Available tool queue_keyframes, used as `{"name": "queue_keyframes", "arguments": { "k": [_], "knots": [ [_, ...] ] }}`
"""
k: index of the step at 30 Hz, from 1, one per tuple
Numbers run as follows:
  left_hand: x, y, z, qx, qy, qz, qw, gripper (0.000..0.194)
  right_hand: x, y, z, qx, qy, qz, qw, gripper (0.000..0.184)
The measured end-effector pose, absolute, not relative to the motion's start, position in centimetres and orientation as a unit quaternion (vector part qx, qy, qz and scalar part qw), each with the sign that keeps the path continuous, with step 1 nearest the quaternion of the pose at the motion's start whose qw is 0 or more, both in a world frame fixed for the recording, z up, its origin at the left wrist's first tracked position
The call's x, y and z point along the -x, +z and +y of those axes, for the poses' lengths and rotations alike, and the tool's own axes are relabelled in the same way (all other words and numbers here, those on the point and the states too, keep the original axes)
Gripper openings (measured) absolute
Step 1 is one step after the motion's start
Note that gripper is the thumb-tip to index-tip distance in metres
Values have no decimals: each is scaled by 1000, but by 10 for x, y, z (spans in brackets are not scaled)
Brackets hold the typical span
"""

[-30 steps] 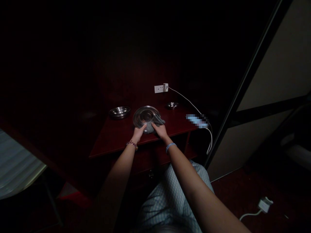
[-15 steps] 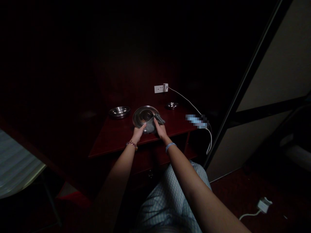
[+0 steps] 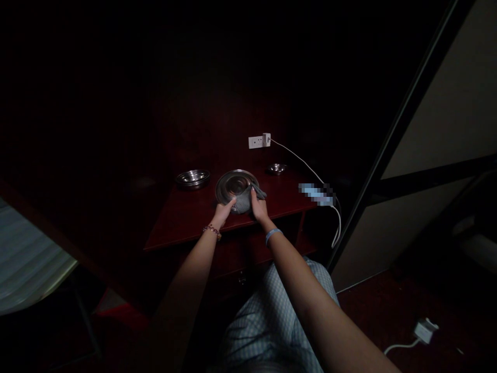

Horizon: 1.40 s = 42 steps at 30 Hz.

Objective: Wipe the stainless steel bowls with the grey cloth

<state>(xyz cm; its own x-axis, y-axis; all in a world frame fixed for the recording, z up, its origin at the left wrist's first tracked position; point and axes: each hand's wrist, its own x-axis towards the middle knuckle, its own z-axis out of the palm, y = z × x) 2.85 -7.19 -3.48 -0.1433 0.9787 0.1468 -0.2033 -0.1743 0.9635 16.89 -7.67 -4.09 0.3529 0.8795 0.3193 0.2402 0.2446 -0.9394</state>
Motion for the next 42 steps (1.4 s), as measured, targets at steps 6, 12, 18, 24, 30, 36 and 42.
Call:
{"name": "queue_keyframes", "arguments": {
  "k": [6,12,18,24,30,36,42],
  "knots": [
    [-27,-38,-68,-460,625,420,471,36,-167,-41,-77,567,258,-500,602,58],
    [-27,-41,-66,-469,610,414,487,35,-167,-40,-78,580,260,-493,594,56],
    [-27,-40,-67,-468,610,409,492,36,-167,-39,-77,591,259,-486,590,51],
    [-28,-39,-68,-474,606,427,476,32,-166,-37,-79,594,253,-492,584,47],
    [-29,-38,-68,-451,614,438,477,31,-167,-36,-80,589,256,-499,581,46],
    [-28,-39,-68,-461,625,430,461,32,-167,-36,-81,593,253,-504,576,44],
    [-28,-38,-68,-448,619,446,466,29,-167,-39,-78,583,243,-517,578,39]
  ]
}}
